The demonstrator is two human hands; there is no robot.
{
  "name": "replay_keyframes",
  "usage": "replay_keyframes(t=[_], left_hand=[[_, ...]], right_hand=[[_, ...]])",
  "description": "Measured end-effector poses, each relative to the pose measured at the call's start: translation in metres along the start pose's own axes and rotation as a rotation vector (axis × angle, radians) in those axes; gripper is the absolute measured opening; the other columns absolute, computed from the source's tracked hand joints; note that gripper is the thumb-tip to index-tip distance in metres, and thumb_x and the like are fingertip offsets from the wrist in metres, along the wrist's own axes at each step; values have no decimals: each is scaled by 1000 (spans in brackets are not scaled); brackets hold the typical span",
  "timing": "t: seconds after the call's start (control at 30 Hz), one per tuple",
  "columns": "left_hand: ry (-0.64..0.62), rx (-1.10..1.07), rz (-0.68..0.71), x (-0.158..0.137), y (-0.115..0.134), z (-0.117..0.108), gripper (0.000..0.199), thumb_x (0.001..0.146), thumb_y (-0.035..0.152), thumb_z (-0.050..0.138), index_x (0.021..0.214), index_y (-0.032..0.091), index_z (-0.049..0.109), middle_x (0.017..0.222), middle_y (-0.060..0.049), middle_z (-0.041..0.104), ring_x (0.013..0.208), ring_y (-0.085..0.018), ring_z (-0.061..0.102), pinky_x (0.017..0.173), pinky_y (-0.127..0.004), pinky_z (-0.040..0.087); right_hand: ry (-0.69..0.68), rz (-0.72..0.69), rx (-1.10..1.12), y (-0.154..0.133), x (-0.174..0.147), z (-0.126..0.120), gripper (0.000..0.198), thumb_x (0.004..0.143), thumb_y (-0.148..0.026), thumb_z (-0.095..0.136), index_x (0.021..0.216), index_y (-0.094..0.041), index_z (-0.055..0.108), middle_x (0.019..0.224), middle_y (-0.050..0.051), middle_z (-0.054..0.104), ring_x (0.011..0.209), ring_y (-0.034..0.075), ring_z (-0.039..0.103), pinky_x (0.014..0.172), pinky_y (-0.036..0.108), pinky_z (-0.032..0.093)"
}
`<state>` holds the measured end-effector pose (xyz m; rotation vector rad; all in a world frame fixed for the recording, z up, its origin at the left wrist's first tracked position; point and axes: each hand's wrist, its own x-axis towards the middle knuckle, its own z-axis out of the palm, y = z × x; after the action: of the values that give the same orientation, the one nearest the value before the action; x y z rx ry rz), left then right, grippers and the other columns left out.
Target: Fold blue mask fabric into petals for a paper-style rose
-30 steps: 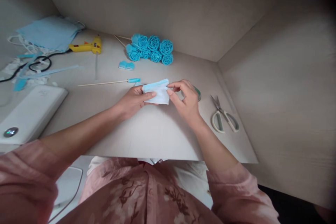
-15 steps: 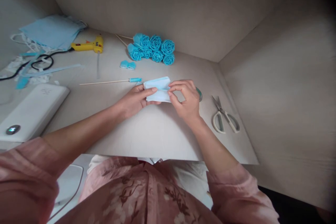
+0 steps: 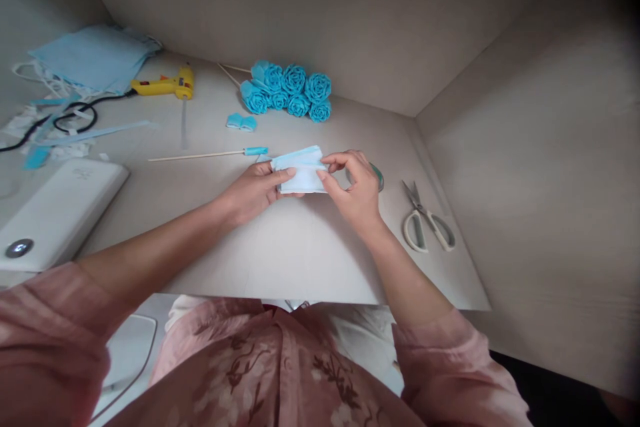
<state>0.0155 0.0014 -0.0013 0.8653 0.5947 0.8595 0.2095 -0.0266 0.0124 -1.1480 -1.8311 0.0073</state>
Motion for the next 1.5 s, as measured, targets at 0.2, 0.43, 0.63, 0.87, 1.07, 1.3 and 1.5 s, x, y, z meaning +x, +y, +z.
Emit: replay_keyframes(t=[0.2,0.43,0.63,0.87,1.07,1.3,1.5], left_hand=[[-8,9,-12,0,0,-1,24,83,23,71,104,13,74,111,-12,75,102,-25,70,82,-34,58],[64,-43,-37,2,1,0,20,85,21,67,102,12,72,111,-13,74,96,-22,71,79,-32,59],[106,-141,-61,7,5,0,29,96,35,53,110,14,68,113,-11,73,97,-20,70,76,-30,60],[149,-158,-78,6,6,3,28,95,33,54,111,14,67,113,-11,73,100,-21,70,79,-30,59],[161,-108,-55,1,6,7,19,84,16,62,101,11,69,98,-10,75,93,-21,71,84,-32,57],[46,-61,-19,-1,3,5,13,78,20,71,89,13,72,91,-8,75,86,-19,69,77,-29,54],[-1,-32,-22,0,1,3,18,76,19,69,92,14,74,97,-9,75,98,-23,68,80,-31,54]], right_hand=[[9,-7,10,0,0,1,10,83,-17,67,80,-23,60,78,-1,67,80,18,61,75,33,47],[67,-92,10,-1,0,0,11,84,-18,66,82,-24,58,91,1,73,88,20,65,82,38,50],[74,-1,17,-1,-3,-2,6,86,-21,65,83,-24,60,82,-1,70,79,17,64,76,34,50],[-46,62,150,-1,-1,-9,9,90,-32,64,93,-25,69,83,0,70,78,16,64,75,34,52],[-124,-13,284,-3,1,-10,11,89,-33,66,84,-25,71,80,0,70,77,17,64,74,35,52],[-15,7,131,-1,1,-6,6,87,-25,68,92,-27,72,86,0,69,83,17,62,79,35,50],[9,82,66,1,1,-4,17,88,-29,67,104,-28,70,84,-1,66,83,18,60,81,35,50]])
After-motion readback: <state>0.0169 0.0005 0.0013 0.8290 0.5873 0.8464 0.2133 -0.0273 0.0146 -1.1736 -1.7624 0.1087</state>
